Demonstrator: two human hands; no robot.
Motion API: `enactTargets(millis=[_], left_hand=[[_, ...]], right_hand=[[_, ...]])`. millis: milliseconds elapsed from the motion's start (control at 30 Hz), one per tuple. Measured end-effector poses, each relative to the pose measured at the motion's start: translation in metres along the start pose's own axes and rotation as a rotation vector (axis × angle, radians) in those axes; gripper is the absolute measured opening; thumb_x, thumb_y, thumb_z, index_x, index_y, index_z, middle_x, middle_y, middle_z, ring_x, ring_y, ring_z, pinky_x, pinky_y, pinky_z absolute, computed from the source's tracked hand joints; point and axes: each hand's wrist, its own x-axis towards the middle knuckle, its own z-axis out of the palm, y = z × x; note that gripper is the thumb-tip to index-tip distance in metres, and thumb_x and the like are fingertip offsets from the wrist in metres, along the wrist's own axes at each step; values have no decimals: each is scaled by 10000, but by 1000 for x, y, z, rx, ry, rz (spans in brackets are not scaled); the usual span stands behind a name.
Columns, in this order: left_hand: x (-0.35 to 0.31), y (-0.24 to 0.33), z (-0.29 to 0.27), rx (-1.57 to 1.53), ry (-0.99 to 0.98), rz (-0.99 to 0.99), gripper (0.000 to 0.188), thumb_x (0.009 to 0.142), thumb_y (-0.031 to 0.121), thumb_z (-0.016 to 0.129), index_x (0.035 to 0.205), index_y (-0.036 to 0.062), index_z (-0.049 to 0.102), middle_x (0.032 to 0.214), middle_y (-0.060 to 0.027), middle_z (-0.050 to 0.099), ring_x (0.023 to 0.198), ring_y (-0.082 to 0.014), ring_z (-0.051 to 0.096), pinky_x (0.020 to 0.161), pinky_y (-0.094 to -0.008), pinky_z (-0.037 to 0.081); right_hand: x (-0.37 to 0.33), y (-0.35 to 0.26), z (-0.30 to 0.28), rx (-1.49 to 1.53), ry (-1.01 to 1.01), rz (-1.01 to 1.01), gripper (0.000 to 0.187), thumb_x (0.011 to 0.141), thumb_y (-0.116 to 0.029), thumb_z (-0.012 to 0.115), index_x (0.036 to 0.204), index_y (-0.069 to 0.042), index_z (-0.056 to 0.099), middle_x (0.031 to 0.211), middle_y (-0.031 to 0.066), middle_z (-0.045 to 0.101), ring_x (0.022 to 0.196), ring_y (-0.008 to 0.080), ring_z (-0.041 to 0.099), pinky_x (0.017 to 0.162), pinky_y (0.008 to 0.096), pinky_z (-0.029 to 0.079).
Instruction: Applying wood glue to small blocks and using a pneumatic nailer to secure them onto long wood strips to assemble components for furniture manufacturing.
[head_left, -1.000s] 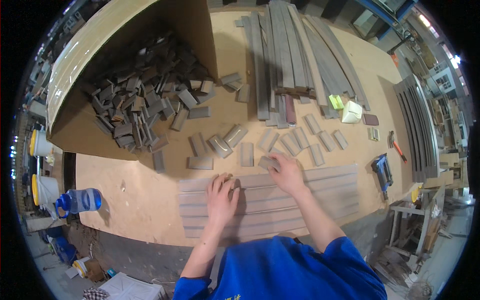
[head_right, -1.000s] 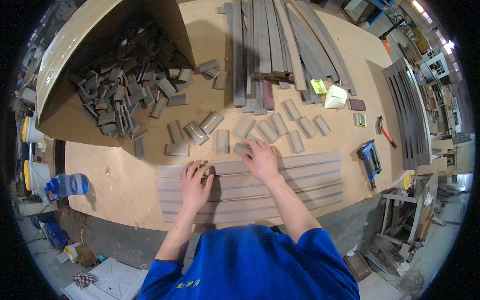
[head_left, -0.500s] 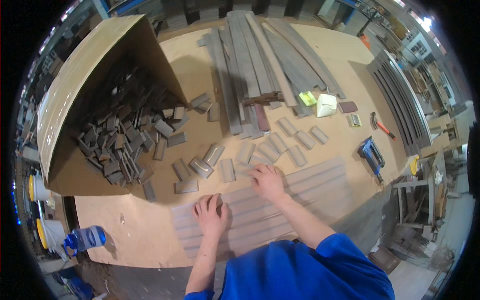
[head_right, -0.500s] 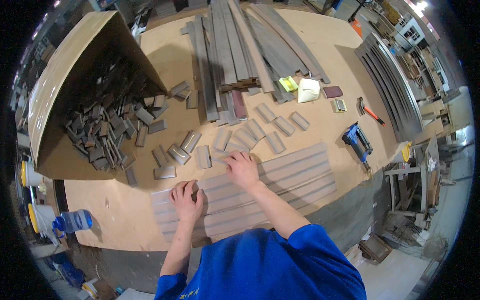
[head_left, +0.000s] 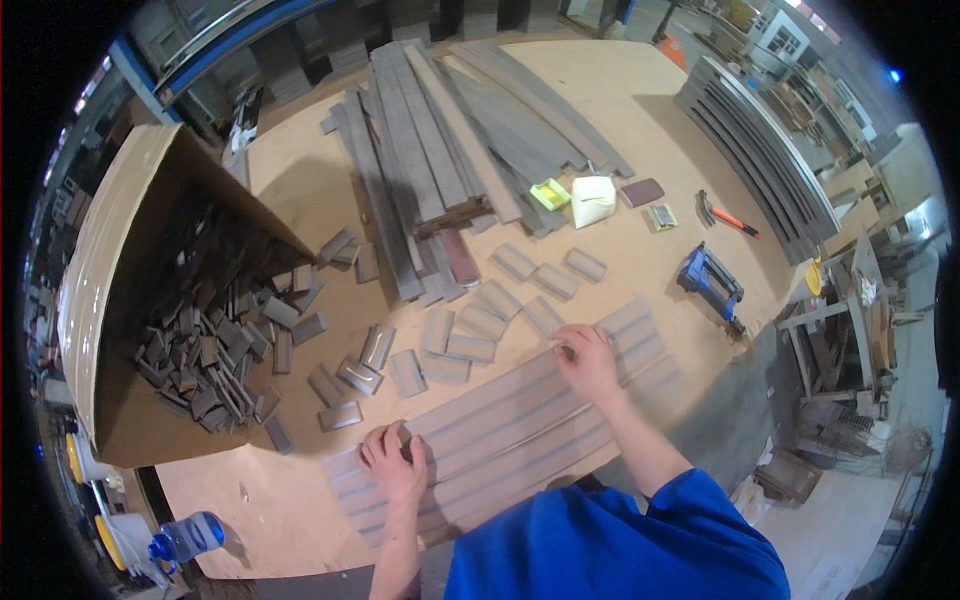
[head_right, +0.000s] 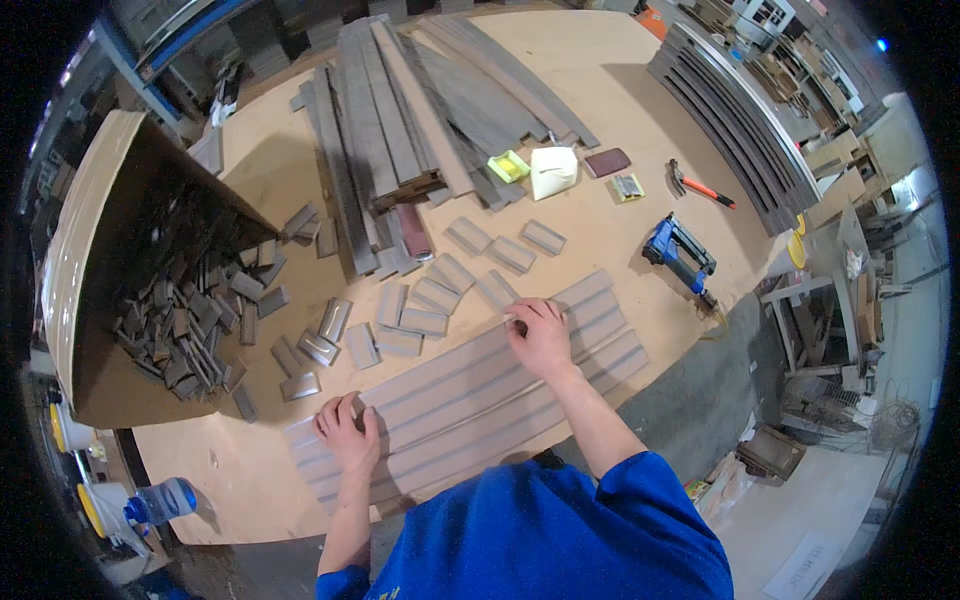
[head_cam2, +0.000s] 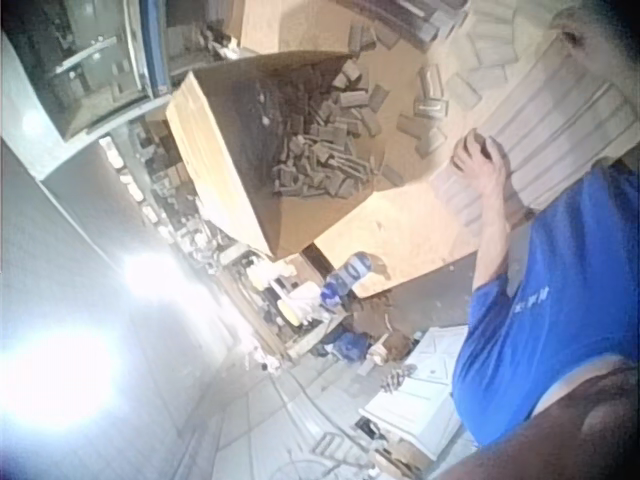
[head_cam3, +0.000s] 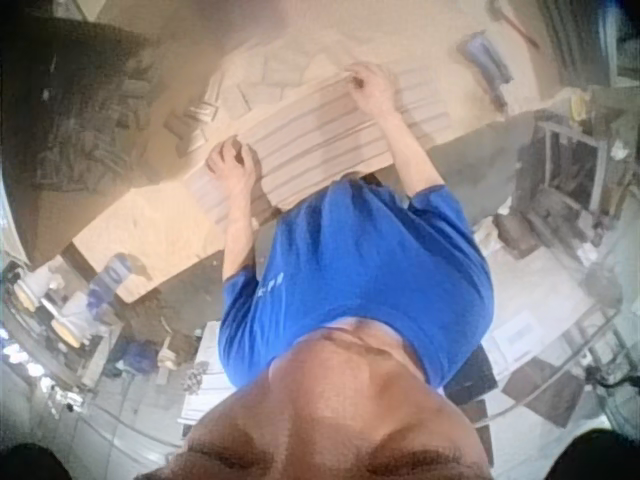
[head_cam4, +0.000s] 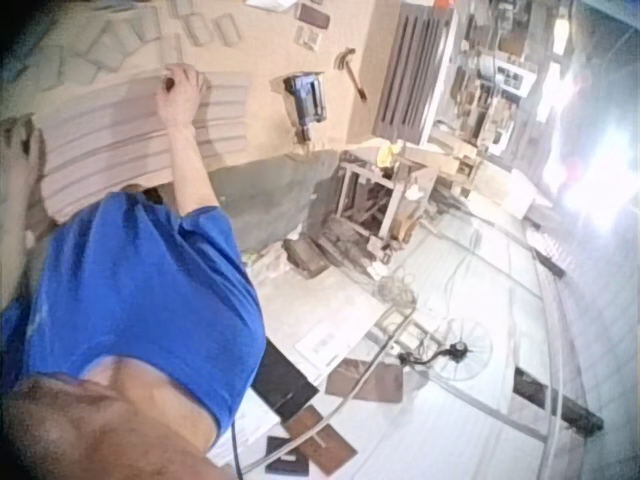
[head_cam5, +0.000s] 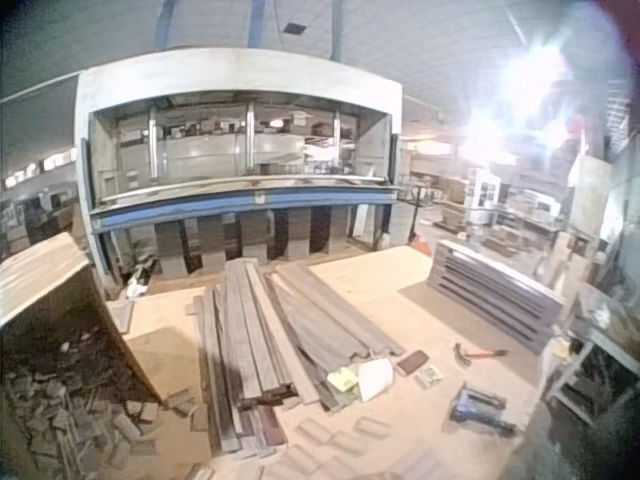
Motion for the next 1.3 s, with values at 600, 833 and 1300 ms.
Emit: enactTargets(millis=[600,833,1300], left_hand=[[-23,49,19,103,-55,-195,590,896,258,701,1436,89,534,1463,-184,491,1461,-413,374,1249,-638,177],[-21,50,18,102,-45,-214,553,896,238,698,1407,87,552,1460,-187,496,1458,-418,376,1256,-621,186],[-29,71,20,172,-28,-202,598,890,299,721,1421,76,557,1488,-196,497,1450,-422,400,1238,-615,231]], right_hand=[[26,97,-56,-41,-101,-246,266,850,-320,784,1064,-171,729,1094,27,651,1170,256,568,1068,480,354],[99,130,-52,295,-38,-16,391,868,-240,782,1224,-103,698,1275,130,637,1179,352,580,1010,472,471],[267,160,-64,394,-95,225,706,782,-201,870,1414,-56,593,1259,201,708,1189,339,688,1003,428,554]])
